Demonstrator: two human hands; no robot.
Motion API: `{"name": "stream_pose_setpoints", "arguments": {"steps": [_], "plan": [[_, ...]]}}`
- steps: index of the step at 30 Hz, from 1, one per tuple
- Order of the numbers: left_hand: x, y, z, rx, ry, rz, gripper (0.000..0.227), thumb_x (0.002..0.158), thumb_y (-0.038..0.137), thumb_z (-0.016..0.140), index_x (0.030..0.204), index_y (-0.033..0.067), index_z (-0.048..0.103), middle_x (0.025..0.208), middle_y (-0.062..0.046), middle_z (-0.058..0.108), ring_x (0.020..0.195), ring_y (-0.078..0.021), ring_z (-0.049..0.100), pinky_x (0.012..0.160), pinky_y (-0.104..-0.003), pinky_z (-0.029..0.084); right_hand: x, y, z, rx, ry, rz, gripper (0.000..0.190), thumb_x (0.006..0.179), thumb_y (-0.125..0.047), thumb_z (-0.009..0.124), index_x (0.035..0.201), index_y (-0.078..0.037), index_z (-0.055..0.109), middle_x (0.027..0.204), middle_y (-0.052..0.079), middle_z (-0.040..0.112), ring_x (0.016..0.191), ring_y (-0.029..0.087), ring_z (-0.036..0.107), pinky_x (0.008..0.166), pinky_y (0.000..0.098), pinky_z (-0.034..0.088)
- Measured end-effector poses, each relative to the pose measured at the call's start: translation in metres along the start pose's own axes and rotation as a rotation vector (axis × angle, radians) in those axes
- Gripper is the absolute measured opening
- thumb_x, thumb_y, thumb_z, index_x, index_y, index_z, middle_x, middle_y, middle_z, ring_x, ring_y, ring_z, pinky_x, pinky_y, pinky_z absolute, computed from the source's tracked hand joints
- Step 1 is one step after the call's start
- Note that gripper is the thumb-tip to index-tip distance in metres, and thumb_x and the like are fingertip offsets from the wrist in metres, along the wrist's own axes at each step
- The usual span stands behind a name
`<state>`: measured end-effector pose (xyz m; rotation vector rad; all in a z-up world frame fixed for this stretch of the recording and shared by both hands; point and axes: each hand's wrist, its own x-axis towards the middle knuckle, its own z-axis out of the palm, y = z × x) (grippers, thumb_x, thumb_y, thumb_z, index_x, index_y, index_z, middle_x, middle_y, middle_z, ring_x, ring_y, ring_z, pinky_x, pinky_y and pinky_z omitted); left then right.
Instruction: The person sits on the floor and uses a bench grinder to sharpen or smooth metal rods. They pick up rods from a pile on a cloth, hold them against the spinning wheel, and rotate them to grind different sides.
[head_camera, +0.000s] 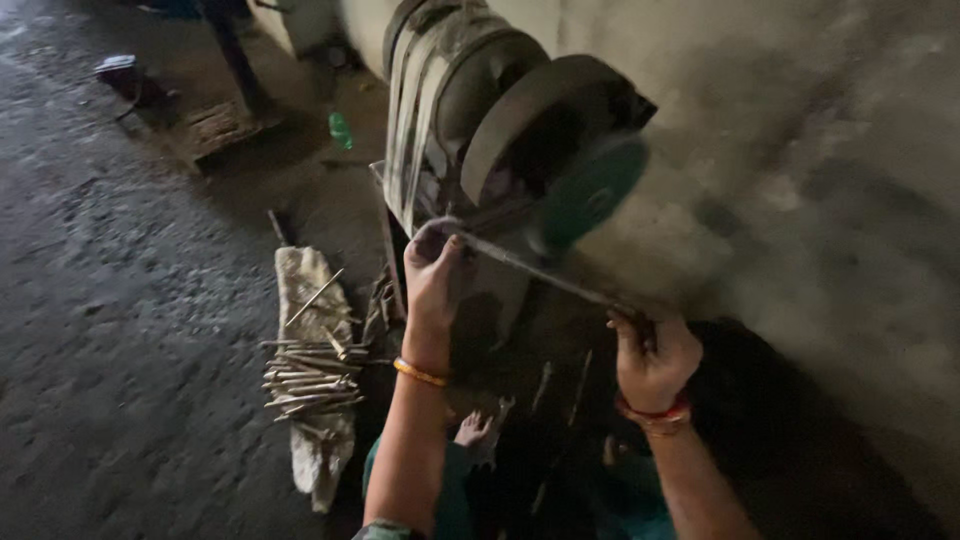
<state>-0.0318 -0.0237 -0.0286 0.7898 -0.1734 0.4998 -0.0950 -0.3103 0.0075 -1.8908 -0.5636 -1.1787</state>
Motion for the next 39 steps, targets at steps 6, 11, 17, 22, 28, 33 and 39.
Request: {"name": "stream_pose_setpoints", "arguments": {"steps": [6, 11, 17, 22, 28, 33, 39], "plan": [[0.011, 0.015, 0.029, 0.014, -0.029, 0.035, 0.014, 0.097, 0.001, 0.069, 0.111, 0.0004, 0.07, 0.089, -0.004, 0.071, 0.071, -0.0121, 0.066, 0.065, -0.027, 0.056, -0.002, 0.016, -0.014, -0.073, -0.002, -0.216, 0.026, 0.114, -0.031, 0.068, 0.116, -0.006, 0.074, 0.104, 0.011, 0.074, 0.077, 0.026, 0.072, 0.064, 0.033, 0.057], [0.021, 0.035, 0.031, 0.234, -0.093, -0.023, 0.008, 0.099, 0.004, 0.072, 0.105, -0.0011, 0.07, 0.086, -0.003, 0.068, 0.072, -0.0108, 0.064, 0.064, -0.027, 0.054, -0.004, 0.006, -0.001, 0.005, -0.074, -0.105, 0.027, 0.092, -0.027, 0.075, 0.101, -0.002, 0.076, 0.095, 0.013, 0.078, 0.056, 0.017, 0.065, 0.048, 0.0311, 0.048], [0.029, 0.028, 0.029, 0.161, 0.013, 0.007, 0.012, 0.097, 0.009, 0.072, 0.106, -0.0002, 0.071, 0.087, -0.002, 0.07, 0.072, -0.011, 0.063, 0.065, -0.027, 0.053, 0.008, -0.019, 0.018, 0.09, -0.048, -0.064, 0.017, 0.093, -0.015, 0.081, 0.103, -0.003, 0.074, 0.099, 0.014, 0.075, 0.079, 0.023, 0.072, 0.066, 0.0323, 0.057], [0.032, 0.017, 0.018, 0.164, 0.075, 0.007, 0.014, 0.1, 0.011, 0.072, 0.106, -0.0018, 0.072, 0.086, -0.001, 0.07, 0.072, -0.0104, 0.063, 0.065, -0.027, 0.052, 0.02, -0.021, 0.032, 0.222, -0.006, -0.182, 0.016, 0.094, -0.007, 0.079, 0.104, 0.0, 0.069, 0.1, 0.013, 0.075, 0.088, 0.025, 0.075, 0.074, 0.0323, 0.06], [0.038, 0.026, 0.014, 0.218, 0.136, 0.031, 0.016, 0.1, 0.013, 0.071, 0.106, -0.0015, 0.073, 0.084, -0.003, 0.071, 0.067, -0.0106, 0.062, 0.06, -0.026, 0.05, 0.016, -0.028, 0.043, 0.196, -0.01, -0.051, 0.014, 0.092, -0.007, 0.082, 0.099, -0.002, 0.071, 0.099, 0.013, 0.077, 0.073, 0.019, 0.072, 0.06, 0.0289, 0.055], [0.03, 0.031, 0.022, 0.119, 0.085, 0.002, 0.018, 0.1, 0.012, 0.069, 0.11, -0.0019, 0.073, 0.085, -0.004, 0.072, 0.067, -0.0113, 0.063, 0.058, -0.026, 0.05, 0.015, -0.033, 0.053, 0.102, 0.099, -0.139, 0.017, 0.093, -0.011, 0.083, 0.1, -0.003, 0.07, 0.097, 0.011, 0.074, 0.073, 0.021, 0.071, 0.058, 0.03, 0.052], [0.027, 0.026, 0.021, 0.148, 0.093, -0.035, 0.016, 0.101, 0.009, 0.069, 0.111, -0.0023, 0.072, 0.088, -0.004, 0.071, 0.072, -0.0124, 0.065, 0.065, -0.029, 0.056, 0.007, -0.027, 0.046, 0.069, 0.104, -0.109, 0.015, 0.09, -0.009, 0.084, 0.095, 0.001, 0.074, 0.096, 0.016, 0.077, 0.062, 0.015, 0.066, 0.05, 0.027, 0.048]]}}
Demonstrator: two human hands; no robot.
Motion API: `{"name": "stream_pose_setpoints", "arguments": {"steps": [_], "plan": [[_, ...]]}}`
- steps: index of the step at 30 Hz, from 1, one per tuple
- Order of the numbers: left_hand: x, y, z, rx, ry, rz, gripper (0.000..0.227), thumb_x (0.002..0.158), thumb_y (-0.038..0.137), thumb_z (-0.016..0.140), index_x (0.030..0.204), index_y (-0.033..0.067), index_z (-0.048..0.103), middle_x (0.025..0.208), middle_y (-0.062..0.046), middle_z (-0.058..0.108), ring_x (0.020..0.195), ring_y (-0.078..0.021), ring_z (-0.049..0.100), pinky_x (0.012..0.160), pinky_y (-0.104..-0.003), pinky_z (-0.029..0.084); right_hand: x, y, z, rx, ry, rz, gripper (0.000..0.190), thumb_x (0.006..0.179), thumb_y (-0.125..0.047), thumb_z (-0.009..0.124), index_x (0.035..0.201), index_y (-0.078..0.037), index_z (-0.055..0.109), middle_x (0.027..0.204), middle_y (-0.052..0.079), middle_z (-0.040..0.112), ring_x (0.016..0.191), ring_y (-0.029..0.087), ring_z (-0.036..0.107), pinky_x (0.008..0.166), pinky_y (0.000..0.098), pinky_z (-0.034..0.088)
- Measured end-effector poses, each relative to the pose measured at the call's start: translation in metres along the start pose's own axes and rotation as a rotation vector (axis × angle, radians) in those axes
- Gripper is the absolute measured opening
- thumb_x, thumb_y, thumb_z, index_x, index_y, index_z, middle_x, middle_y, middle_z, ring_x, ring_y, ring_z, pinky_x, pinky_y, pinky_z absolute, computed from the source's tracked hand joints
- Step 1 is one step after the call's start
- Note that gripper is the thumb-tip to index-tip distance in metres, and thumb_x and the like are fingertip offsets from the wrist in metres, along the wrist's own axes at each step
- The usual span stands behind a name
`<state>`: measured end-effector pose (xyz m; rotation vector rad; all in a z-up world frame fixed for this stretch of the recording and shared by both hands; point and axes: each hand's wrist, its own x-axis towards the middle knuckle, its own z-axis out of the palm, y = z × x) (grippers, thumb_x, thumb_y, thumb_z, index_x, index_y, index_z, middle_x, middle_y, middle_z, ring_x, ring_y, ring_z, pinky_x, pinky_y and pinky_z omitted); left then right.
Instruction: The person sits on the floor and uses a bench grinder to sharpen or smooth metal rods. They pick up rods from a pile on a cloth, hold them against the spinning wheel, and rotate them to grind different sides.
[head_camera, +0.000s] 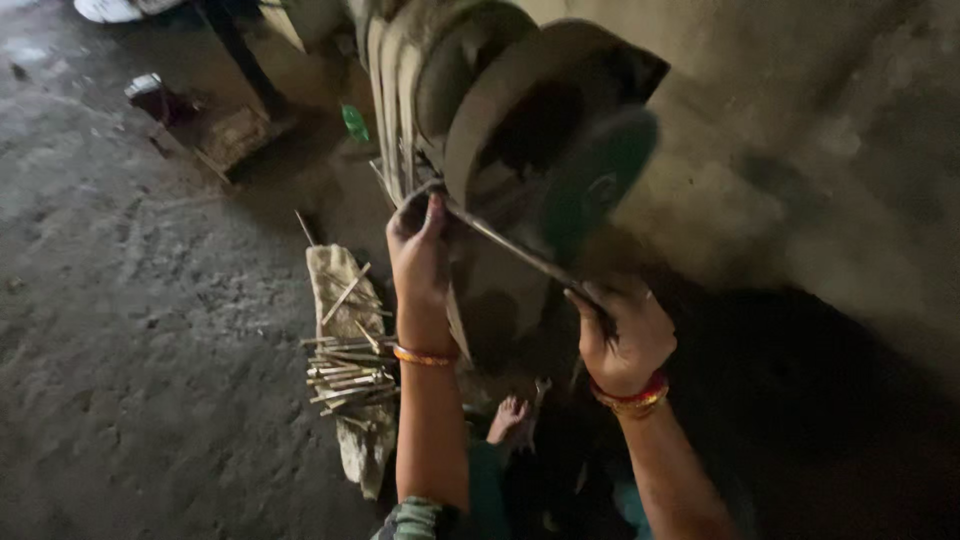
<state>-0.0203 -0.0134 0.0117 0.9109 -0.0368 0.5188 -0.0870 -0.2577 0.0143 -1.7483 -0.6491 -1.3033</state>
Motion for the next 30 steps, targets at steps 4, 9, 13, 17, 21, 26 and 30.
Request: {"name": "stream_pose_setpoints", "arguments": {"steps": [4, 9, 13, 17, 21, 26, 30], "plan": [[0.002, -0.002, -0.001, -0.057, -0.075, -0.014, 0.015, 0.104, 0.01, 0.07, 0.112, -0.0024, 0.073, 0.087, -0.003, 0.07, 0.067, -0.0112, 0.061, 0.058, -0.026, 0.049, 0.007, 0.004, -0.009, 0.013, -0.047, -0.105, 0.016, 0.096, -0.009, 0.081, 0.098, 0.002, 0.071, 0.099, 0.014, 0.075, 0.077, 0.022, 0.072, 0.06, 0.0302, 0.056], [-0.002, -0.009, -0.003, -0.003, -0.024, -0.041, 0.013, 0.099, 0.009, 0.068, 0.107, -0.0012, 0.071, 0.088, -0.004, 0.073, 0.072, -0.0138, 0.068, 0.067, -0.03, 0.059, 0.008, 0.002, -0.014, 0.014, -0.08, -0.11, 0.014, 0.098, -0.008, 0.08, 0.102, 0.001, 0.07, 0.102, 0.014, 0.073, 0.083, 0.024, 0.074, 0.065, 0.0315, 0.059], [0.002, -0.009, -0.007, -0.022, -0.057, 0.031, 0.013, 0.103, 0.007, 0.068, 0.11, -0.0029, 0.072, 0.09, -0.005, 0.072, 0.074, -0.0122, 0.065, 0.069, -0.028, 0.056, 0.007, 0.002, -0.008, -0.011, -0.047, -0.083, 0.013, 0.094, -0.007, 0.08, 0.097, -0.001, 0.07, 0.101, 0.017, 0.074, 0.075, 0.022, 0.072, 0.057, 0.0299, 0.054], [0.005, -0.01, -0.01, -0.06, -0.024, 0.031, 0.013, 0.101, 0.006, 0.066, 0.109, -0.0027, 0.072, 0.093, -0.005, 0.074, 0.078, -0.0128, 0.069, 0.072, -0.028, 0.058, 0.008, 0.001, -0.001, 0.016, -0.069, -0.049, 0.012, 0.092, -0.003, 0.081, 0.098, 0.001, 0.072, 0.098, 0.015, 0.075, 0.07, 0.019, 0.07, 0.054, 0.028, 0.053], [0.009, -0.007, -0.011, -0.058, -0.029, 0.056, 0.014, 0.106, 0.006, 0.066, 0.113, -0.0047, 0.072, 0.095, -0.007, 0.073, 0.076, -0.0119, 0.065, 0.068, -0.027, 0.053, 0.012, -0.003, 0.004, 0.012, -0.077, -0.062, 0.013, 0.092, -0.002, 0.082, 0.099, 0.001, 0.072, 0.098, 0.013, 0.073, 0.076, 0.02, 0.072, 0.058, 0.03, 0.055], [0.006, -0.004, -0.003, -0.087, 0.007, 0.005, 0.017, 0.101, 0.006, 0.066, 0.114, -0.0031, 0.071, 0.096, -0.006, 0.074, 0.079, -0.0133, 0.069, 0.07, -0.029, 0.058, 0.015, -0.005, -0.002, 0.017, -0.1, -0.081, 0.008, 0.094, 0.0, 0.079, 0.098, 0.002, 0.071, 0.103, 0.015, 0.074, 0.085, 0.023, 0.075, 0.065, 0.0305, 0.06], [0.003, -0.004, 0.003, -0.015, -0.065, 0.012, 0.019, 0.101, 0.006, 0.068, 0.117, -0.0052, 0.07, 0.099, -0.009, 0.075, 0.082, -0.0163, 0.07, 0.073, -0.03, 0.059, 0.021, -0.001, -0.011, 0.027, -0.087, -0.178, 0.004, 0.095, 0.004, 0.074, 0.096, 0.004, 0.071, 0.105, 0.017, 0.075, 0.089, 0.026, 0.077, 0.067, 0.0293, 0.063]]}}
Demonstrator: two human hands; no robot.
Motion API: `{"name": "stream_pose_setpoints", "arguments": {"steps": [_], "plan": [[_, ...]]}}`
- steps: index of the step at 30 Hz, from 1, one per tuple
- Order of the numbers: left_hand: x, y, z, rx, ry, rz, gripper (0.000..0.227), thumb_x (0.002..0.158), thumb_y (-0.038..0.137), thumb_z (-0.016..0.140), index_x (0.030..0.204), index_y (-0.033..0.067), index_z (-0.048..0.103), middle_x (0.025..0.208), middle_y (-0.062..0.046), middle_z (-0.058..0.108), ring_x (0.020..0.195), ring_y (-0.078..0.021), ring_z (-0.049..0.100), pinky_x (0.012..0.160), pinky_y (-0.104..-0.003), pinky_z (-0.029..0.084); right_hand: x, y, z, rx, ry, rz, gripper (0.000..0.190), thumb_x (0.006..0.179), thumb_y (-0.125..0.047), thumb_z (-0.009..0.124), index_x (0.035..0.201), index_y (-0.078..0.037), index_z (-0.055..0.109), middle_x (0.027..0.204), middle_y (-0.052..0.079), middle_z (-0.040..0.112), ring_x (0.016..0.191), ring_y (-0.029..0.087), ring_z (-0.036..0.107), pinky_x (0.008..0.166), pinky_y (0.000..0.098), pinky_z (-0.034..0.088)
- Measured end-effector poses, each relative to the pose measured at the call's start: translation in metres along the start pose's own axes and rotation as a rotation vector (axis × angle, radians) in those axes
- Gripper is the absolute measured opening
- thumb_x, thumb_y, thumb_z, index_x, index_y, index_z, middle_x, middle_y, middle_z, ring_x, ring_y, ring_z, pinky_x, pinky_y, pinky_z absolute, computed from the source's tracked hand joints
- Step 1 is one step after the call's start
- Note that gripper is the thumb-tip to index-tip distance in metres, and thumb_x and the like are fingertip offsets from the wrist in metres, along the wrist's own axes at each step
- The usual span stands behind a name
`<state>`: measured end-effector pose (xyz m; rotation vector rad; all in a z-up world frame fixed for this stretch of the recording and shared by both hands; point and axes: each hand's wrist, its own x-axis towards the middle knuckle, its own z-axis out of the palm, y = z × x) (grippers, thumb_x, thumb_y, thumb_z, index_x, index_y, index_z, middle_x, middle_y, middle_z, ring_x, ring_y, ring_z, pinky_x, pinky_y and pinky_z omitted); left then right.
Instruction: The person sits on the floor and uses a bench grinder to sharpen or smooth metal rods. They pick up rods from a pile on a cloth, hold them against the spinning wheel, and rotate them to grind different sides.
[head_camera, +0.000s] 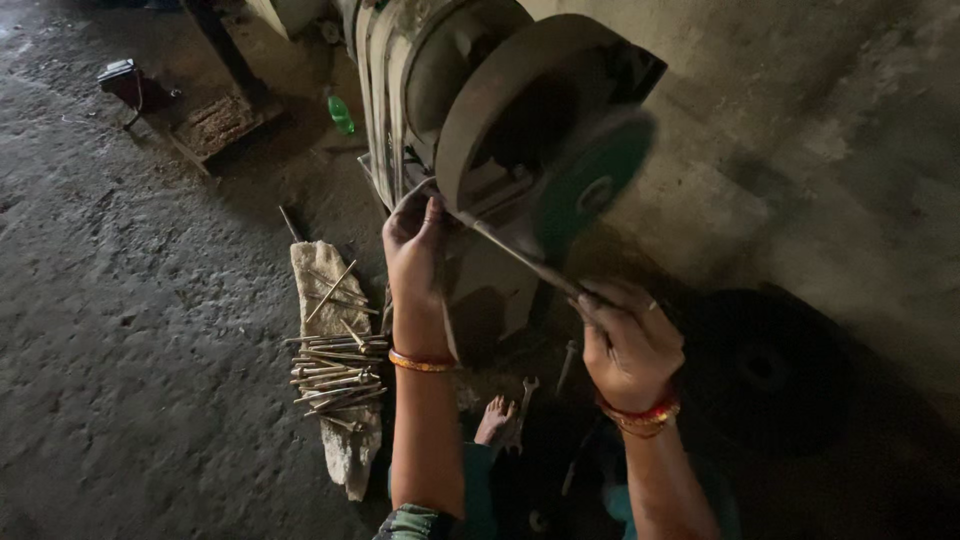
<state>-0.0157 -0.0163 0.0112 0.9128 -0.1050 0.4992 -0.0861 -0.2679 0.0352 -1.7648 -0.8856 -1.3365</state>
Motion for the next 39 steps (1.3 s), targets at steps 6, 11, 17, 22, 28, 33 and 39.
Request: {"name": "stream_pose_setpoints", "arguments": {"steps": [6, 11, 17, 22, 28, 33, 39], "plan": [[-0.001, -0.008, 0.006, 0.01, 0.019, 0.012, 0.027, 0.1, 0.007, 0.068, 0.124, -0.0044, 0.069, 0.107, -0.007, 0.075, 0.091, -0.0139, 0.069, 0.08, -0.027, 0.056, 0.002, -0.008, -0.009, 0.009, -0.022, -0.009, 0.004, 0.095, 0.003, 0.074, 0.098, 0.006, 0.072, 0.104, 0.016, 0.073, 0.092, 0.03, 0.076, 0.073, 0.0328, 0.067], [0.001, -0.007, 0.004, -0.043, 0.001, 0.016, 0.027, 0.101, 0.007, 0.067, 0.124, -0.0075, 0.069, 0.106, -0.01, 0.076, 0.09, -0.0177, 0.07, 0.081, -0.031, 0.057, 0.008, -0.013, -0.01, -0.008, -0.03, 0.012, 0.007, 0.095, 0.002, 0.076, 0.093, 0.003, 0.069, 0.104, 0.015, 0.074, 0.093, 0.028, 0.077, 0.075, 0.0324, 0.067], [-0.005, -0.012, 0.011, 0.074, -0.05, 0.071, 0.028, 0.102, 0.007, 0.065, 0.127, -0.0061, 0.068, 0.11, -0.006, 0.075, 0.096, -0.0125, 0.069, 0.086, -0.026, 0.055, 0.012, -0.027, -0.035, -0.052, -0.126, 0.057, 0.006, 0.093, 0.001, 0.075, 0.093, 0.001, 0.069, 0.1, 0.016, 0.073, 0.093, 0.029, 0.076, 0.075, 0.0346, 0.066], [-0.012, -0.009, 0.02, 0.065, -0.082, 0.061, 0.026, 0.103, 0.008, 0.067, 0.125, -0.0073, 0.068, 0.097, -0.005, 0.072, 0.081, -0.0118, 0.064, 0.071, -0.027, 0.052, 0.016, -0.022, -0.041, -0.062, -0.152, -0.026, 0.008, 0.09, -0.004, 0.077, 0.09, -0.002, 0.07, 0.094, 0.012, 0.075, 0.087, 0.026, 0.076, 0.07, 0.0313, 0.064], [-0.016, 0.0, 0.03, 0.043, -0.036, 0.036, 0.025, 0.1, 0.007, 0.066, 0.121, -0.0055, 0.068, 0.097, -0.004, 0.073, 0.08, -0.011, 0.065, 0.071, -0.027, 0.052, 0.011, -0.018, -0.05, -0.085, -0.199, -0.031, 0.009, 0.092, -0.008, 0.076, 0.088, -0.003, 0.069, 0.093, 0.011, 0.074, 0.085, 0.027, 0.076, 0.066, 0.0327, 0.062], [-0.022, 0.003, 0.037, 0.024, -0.133, 0.075, 0.015, 0.1, 0.005, 0.069, 0.111, -0.0061, 0.068, 0.093, -0.004, 0.07, 0.079, -0.0121, 0.063, 0.071, -0.028, 0.051, 0.011, -0.017, -0.057, -0.029, -0.228, -0.054, 0.011, 0.089, -0.012, 0.076, 0.085, -0.003, 0.07, 0.087, 0.01, 0.073, 0.079, 0.025, 0.075, 0.062, 0.0321, 0.06], [-0.025, 0.003, 0.039, 0.14, -0.115, 0.106, 0.014, 0.103, 0.009, 0.068, 0.101, -0.0049, 0.067, 0.087, -0.004, 0.068, 0.075, -0.0114, 0.062, 0.068, -0.028, 0.051, 0.011, -0.011, -0.06, -0.024, -0.275, -0.107, 0.01, 0.087, -0.012, 0.073, 0.085, -0.003, 0.069, 0.086, 0.012, 0.073, 0.078, 0.027, 0.074, 0.064, 0.0336, 0.061]]}}
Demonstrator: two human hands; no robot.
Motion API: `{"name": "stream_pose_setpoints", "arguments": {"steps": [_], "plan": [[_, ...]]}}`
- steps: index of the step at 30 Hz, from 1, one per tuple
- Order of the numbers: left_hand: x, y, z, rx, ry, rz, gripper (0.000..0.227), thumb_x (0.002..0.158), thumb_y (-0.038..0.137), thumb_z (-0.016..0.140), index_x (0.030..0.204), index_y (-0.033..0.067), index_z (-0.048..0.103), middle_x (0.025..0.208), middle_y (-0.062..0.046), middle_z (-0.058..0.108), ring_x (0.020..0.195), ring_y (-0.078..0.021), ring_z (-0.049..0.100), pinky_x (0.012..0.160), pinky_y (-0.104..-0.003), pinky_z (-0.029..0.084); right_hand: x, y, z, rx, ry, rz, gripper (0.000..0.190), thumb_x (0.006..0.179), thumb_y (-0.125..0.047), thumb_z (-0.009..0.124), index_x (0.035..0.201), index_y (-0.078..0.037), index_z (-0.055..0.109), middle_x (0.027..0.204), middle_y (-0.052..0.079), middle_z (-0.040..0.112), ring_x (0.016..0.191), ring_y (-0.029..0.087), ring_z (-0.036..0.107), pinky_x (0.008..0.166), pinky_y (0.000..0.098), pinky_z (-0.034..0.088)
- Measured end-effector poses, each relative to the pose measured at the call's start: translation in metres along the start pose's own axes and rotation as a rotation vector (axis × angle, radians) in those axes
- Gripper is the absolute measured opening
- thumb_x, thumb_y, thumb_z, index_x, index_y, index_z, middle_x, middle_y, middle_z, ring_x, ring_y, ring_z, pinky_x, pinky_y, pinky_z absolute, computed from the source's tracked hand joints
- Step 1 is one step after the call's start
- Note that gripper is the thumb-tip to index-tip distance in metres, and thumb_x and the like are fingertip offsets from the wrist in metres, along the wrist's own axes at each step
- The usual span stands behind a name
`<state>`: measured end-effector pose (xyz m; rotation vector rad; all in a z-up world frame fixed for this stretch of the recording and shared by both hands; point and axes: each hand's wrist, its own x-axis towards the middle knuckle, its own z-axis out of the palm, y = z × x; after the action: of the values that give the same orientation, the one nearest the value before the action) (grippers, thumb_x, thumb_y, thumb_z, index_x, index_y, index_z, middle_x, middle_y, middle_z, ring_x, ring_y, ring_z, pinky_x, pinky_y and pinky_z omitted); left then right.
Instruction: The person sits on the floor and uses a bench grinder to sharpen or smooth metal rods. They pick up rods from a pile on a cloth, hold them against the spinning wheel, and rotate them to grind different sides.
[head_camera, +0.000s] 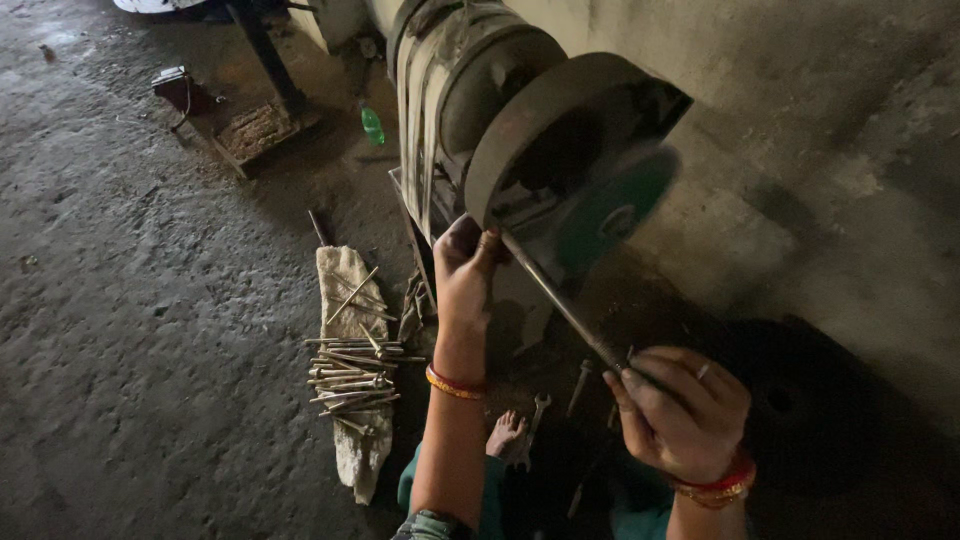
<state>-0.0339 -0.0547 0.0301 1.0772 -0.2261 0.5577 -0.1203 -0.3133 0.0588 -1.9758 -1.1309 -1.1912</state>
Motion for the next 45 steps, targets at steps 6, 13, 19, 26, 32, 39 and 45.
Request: {"name": "stream_pose_setpoints", "arguments": {"steps": [6, 13, 19, 26, 32, 39, 45], "plan": [[-0.001, 0.001, 0.005, -0.003, 0.014, -0.038, 0.015, 0.1, 0.01, 0.068, 0.107, -0.0036, 0.069, 0.089, -0.002, 0.069, 0.074, -0.0099, 0.06, 0.067, -0.025, 0.048, 0.003, -0.005, 0.002, 0.035, 0.02, 0.01, 0.009, 0.089, -0.009, 0.075, 0.089, -0.002, 0.071, 0.081, 0.01, 0.071, 0.072, 0.023, 0.072, 0.059, 0.0317, 0.057], [0.0, -0.012, -0.001, 0.043, 0.037, 0.005, 0.01, 0.106, 0.004, 0.069, 0.109, -0.0057, 0.068, 0.093, -0.001, 0.065, 0.081, -0.0086, 0.057, 0.07, -0.026, 0.047, 0.002, -0.007, 0.0, 0.053, -0.034, 0.041, 0.013, 0.088, -0.009, 0.077, 0.083, -0.003, 0.067, 0.081, 0.01, 0.071, 0.073, 0.023, 0.072, 0.059, 0.0312, 0.057], [0.005, -0.017, -0.004, -0.08, 0.096, -0.039, 0.017, 0.1, 0.0, 0.062, 0.116, -0.0044, 0.068, 0.095, -0.002, 0.069, 0.08, -0.0097, 0.061, 0.069, -0.026, 0.049, -0.001, -0.003, 0.013, 0.043, -0.005, 0.085, 0.015, 0.086, -0.009, 0.08, 0.084, -0.002, 0.068, 0.084, 0.011, 0.072, 0.075, 0.025, 0.073, 0.062, 0.0318, 0.06], [0.008, -0.028, -0.009, -0.019, 0.095, -0.032, 0.019, 0.098, -0.001, 0.063, 0.117, -0.004, 0.068, 0.099, -0.001, 0.071, 0.087, -0.009, 0.063, 0.075, -0.025, 0.051, -0.001, -0.002, 0.01, 0.077, -0.056, 0.118, 0.014, 0.085, -0.007, 0.081, 0.083, 0.0, 0.068, 0.084, 0.012, 0.072, 0.077, 0.025, 0.074, 0.064, 0.0323, 0.062], [0.003, -0.069, -0.029, -0.03, 0.264, -0.078, 0.031, 0.097, 0.004, 0.072, 0.126, -0.0005, 0.062, 0.106, -0.005, 0.067, 0.09, -0.0124, 0.061, 0.077, -0.028, 0.052, -0.007, -0.003, 0.005, 0.044, -0.041, 0.153, 0.015, 0.088, -0.011, 0.079, 0.085, -0.001, 0.068, 0.085, 0.013, 0.073, 0.076, 0.024, 0.073, 0.064, 0.0334, 0.06], [0.018, -0.077, -0.03, 0.052, 0.363, 0.031, 0.038, 0.096, 0.01, 0.072, 0.131, 0.0003, 0.059, 0.122, -0.008, 0.069, 0.11, -0.0154, 0.065, 0.098, -0.032, 0.053, -0.014, 0.001, 0.014, -0.113, -0.138, 0.27, 0.014, 0.091, -0.014, 0.079, 0.091, -0.001, 0.073, 0.089, 0.014, 0.074, 0.073, 0.025, 0.07, 0.062, 0.0364, 0.056], [0.012, -0.063, -0.013, 0.025, 0.196, 0.049, 0.029, 0.099, 0.009, 0.072, 0.123, -0.0059, 0.068, 0.11, -0.007, 0.074, 0.099, -0.0135, 0.067, 0.089, -0.029, 0.054, -0.044, 0.02, 0.008, -0.277, -0.331, 0.311, 0.018, 0.087, -0.019, 0.082, 0.092, -0.004, 0.074, 0.088, 0.014, 0.074, 0.075, 0.026, 0.073, 0.06, 0.0358, 0.058]]}}
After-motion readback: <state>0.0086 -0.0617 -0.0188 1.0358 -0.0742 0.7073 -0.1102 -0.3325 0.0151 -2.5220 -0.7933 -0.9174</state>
